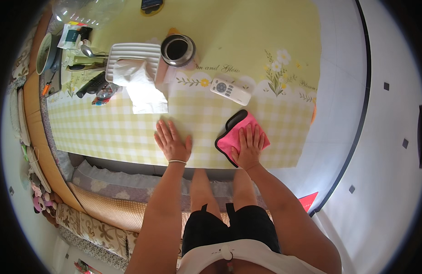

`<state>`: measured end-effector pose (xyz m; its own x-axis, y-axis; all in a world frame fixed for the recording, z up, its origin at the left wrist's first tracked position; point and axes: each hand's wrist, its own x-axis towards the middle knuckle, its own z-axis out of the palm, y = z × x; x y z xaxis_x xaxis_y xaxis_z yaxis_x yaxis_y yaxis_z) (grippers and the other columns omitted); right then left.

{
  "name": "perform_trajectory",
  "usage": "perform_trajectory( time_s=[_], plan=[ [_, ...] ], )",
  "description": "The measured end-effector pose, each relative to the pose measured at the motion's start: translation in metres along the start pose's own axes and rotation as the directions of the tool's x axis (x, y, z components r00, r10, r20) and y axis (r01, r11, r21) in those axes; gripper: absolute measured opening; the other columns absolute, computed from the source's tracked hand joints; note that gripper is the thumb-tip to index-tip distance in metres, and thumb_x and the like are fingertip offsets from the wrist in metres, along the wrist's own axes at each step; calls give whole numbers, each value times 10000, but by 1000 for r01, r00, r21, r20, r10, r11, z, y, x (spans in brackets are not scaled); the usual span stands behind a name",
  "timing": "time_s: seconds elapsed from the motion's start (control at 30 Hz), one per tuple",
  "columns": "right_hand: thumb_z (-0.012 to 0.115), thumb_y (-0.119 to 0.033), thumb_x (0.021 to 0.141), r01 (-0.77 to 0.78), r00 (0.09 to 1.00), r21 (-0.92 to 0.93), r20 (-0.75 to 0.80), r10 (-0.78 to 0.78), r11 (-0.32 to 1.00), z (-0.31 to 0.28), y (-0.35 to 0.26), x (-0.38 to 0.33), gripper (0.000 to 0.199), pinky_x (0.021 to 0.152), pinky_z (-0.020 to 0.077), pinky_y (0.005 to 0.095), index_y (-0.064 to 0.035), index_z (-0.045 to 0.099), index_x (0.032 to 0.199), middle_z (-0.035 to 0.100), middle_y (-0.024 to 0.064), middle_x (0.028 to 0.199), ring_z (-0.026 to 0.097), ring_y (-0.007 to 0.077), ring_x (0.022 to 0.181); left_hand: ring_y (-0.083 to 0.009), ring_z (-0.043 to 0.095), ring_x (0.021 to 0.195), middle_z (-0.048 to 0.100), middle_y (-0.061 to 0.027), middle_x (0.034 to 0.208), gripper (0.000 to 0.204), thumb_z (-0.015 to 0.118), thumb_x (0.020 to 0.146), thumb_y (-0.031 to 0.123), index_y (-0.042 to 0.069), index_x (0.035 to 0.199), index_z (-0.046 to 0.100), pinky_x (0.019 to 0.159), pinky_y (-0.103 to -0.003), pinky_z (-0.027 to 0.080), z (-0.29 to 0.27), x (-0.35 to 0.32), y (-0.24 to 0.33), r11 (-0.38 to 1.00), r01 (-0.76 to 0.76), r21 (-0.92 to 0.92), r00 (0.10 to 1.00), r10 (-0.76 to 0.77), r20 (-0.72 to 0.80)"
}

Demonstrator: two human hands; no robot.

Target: The person sits on the floor and cleans the floor with a tissue, then wipes the table surface with a pink cloth. They move items on the table, including a thermos, a phone, and a basket of fruit, to clean underneath them.

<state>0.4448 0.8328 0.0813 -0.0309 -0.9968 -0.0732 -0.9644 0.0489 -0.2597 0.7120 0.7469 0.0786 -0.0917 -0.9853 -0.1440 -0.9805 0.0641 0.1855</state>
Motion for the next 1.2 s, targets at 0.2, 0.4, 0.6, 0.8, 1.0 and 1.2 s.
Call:
perform_trajectory(
  time_s=[0.2,0.4,0.6,0.8,1.0,1.2],
  plan=[
    [596,-459,832,-4,999,49,38,2,999,4,0,-2,749,1172,145,630,-95,453,1471,259,131,1617,195,440,1482,-394,54,1524,101,-251,1631,910,566,882,501,15,1562,204,1198,-583,59,-4,-3,-4,999,45,4,998,-45,37],
    [587,-459,828,6,1000,26,-12,-5,1000,-4,0,3,760,1181,142,619,-73,449,1468,272,157,1605,202,450,1477,-387,157,1507,240,-219,1597,742,586,838,248,1,1496,349,1181,-624,99,-21,49,62,919,-288,-269,957,278,-75],
    [591,-447,810,20,999,-45,29,-19,999,-7,-2,2,796,1190,138,608,-43,422,1475,270,157,1602,194,454,1477,-338,288,1465,388,-157,1530,650,564,855,143,68,1480,404,1193,-583,149,-17,137,125,813,-562,-157,822,570,9],
    [582,-448,825,49,999,-34,1,-49,998,-6,-2,4,799,1188,133,615,-38,402,1486,251,161,1612,184,457,1481,-363,526,1119,566,-140,1116,497,617,800,83,17,1288,552,1069,-501,367,-23,135,65,772,-458,-440,871,489,-49],
    [580,-435,835,50,999,-39,-7,-51,998,-5,-3,3,785,1187,138,615,-38,399,1488,268,166,1604,199,466,1473,-376,589,1011,571,-189,1178,582,729,739,27,-24,1286,536,843,-417,526,-97,57,-35,802,-328,-500,944,296,-144],
    [560,-423,850,70,996,-42,-46,-72,997,-5,-2,3,766,1185,144,615,-33,396,1489,273,170,1601,204,470,1470,-310,646,888,647,-177,1029,470,775,734,23,-59,1173,629,738,-377,545,-257,77,-109,946,-214,-243,900,95,-425]
  ],
)
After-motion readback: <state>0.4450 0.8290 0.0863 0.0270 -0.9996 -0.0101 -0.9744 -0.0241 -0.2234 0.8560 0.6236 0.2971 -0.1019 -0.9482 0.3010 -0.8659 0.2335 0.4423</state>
